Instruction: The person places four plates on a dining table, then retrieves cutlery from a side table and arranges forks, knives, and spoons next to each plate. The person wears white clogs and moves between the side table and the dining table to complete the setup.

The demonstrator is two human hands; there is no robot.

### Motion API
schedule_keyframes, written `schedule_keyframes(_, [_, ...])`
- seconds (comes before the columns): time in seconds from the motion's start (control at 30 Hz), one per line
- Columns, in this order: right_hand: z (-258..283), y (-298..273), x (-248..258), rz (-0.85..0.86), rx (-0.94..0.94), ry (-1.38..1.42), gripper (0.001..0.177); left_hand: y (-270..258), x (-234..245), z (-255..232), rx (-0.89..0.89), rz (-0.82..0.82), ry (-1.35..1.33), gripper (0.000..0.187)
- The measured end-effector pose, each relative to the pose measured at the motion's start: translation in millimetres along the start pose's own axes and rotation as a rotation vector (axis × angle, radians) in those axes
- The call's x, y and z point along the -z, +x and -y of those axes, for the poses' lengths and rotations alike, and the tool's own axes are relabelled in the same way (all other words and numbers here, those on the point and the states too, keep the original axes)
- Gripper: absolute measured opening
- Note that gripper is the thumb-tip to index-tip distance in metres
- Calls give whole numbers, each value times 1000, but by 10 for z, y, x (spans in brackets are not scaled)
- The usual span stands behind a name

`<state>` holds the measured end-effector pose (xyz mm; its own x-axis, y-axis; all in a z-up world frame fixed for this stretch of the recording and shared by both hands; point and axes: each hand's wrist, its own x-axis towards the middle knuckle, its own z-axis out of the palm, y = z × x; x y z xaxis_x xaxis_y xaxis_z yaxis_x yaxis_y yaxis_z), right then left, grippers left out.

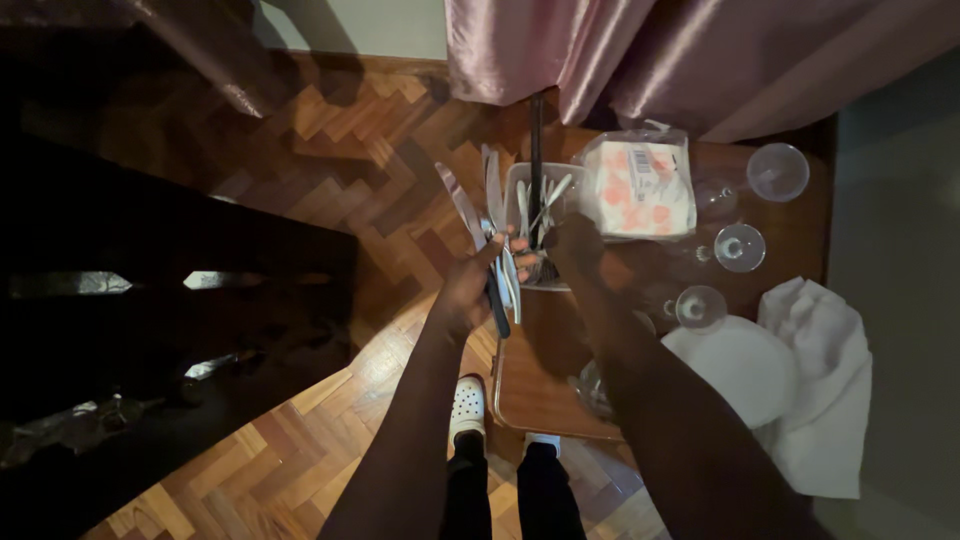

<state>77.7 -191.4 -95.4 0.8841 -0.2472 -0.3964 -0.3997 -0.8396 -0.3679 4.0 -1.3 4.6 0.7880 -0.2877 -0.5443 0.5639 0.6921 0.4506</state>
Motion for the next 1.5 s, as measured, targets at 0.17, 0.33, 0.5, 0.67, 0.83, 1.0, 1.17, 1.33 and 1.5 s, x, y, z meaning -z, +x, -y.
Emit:
schedule_keyframes(0.17, [125, -150, 446, 200, -115, -117, 31, -133, -177, -70, 3, 31, 57, 48])
schedule_keyframes(0.33, [-291, -420, 632, 313, 2, 38, 29, -161, -254, -75, 32, -24, 109, 44])
schedule_keyframes(0.5, [-680, -943, 712, 406, 15, 585, 30, -210, -298, 0, 14, -9, 155, 43])
schedule_keyframes(0.67, [-453, -1357, 1027, 298, -112, 1018, 16, -253, -385, -38, 54, -45, 185, 45])
schedule_keyframes(0.83, [-157, -1573, 1449, 235, -7, 1089, 26, -291, -342, -80, 72, -2, 204, 51])
schedule_keyframes(1.0, [-144, -1611, 2020, 313, 254, 784, 31, -237, -271, -147, 141, 87, 184, 51])
schedule_keyframes(1.17, [-132, -1665, 2487, 411, 306, 712, 26, -277, -274, -210, 134, 229, 171, 51])
schedule_keyframes(1.33, [165, -1579, 2673, 518, 354, 658, 25, -373, -427, -208, 223, 223, 207, 53])
schedule_keyframes(1.5, [587, -1378, 2669, 647, 362, 340, 20, -437, -464, -150, 317, 350, 283, 69])
